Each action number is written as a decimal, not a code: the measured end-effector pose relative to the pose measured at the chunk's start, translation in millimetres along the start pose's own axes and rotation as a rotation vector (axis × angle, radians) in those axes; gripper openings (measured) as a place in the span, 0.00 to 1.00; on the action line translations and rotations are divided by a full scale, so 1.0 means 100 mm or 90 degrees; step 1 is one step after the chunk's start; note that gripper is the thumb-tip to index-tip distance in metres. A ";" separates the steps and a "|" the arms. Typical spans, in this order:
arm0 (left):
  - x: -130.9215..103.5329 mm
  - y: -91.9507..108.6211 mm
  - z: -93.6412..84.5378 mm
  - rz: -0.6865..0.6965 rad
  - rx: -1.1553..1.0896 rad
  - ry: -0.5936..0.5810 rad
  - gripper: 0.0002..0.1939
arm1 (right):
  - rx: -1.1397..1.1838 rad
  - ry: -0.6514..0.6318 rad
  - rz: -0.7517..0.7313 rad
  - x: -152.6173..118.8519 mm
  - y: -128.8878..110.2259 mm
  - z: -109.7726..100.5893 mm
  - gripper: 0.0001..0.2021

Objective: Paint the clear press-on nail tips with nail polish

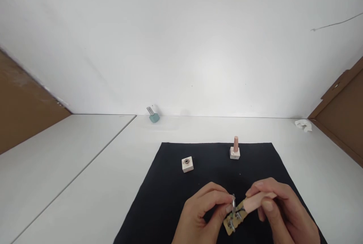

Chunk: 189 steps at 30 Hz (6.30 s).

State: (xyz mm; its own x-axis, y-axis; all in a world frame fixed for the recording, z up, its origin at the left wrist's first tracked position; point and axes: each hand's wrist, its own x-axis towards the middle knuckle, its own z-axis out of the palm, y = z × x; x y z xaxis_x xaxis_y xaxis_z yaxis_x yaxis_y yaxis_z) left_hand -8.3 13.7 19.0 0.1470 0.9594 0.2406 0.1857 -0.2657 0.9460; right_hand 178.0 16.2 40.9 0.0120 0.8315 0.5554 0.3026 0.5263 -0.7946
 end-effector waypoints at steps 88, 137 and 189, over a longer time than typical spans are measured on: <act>0.03 0.12 0.11 -0.169 -0.067 -0.006 0.08 | -0.294 -0.116 -0.181 0.16 0.03 -0.26 0.09; -0.01 -0.04 0.06 -0.248 -0.264 -0.054 0.03 | -0.255 -0.059 -0.082 0.14 0.10 -0.25 0.08; -0.04 -0.10 0.01 -0.005 -0.020 -0.054 0.15 | -0.308 -0.064 -0.126 0.17 0.09 -0.22 0.07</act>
State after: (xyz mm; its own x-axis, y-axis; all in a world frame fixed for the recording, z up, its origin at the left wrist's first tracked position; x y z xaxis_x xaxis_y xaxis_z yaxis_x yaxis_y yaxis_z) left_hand -9.5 12.2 8.6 0.2278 0.9495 0.2156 0.1571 -0.2543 0.9543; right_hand 201.5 30.8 48.8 -0.1738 0.7503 0.6378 0.6956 0.5520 -0.4598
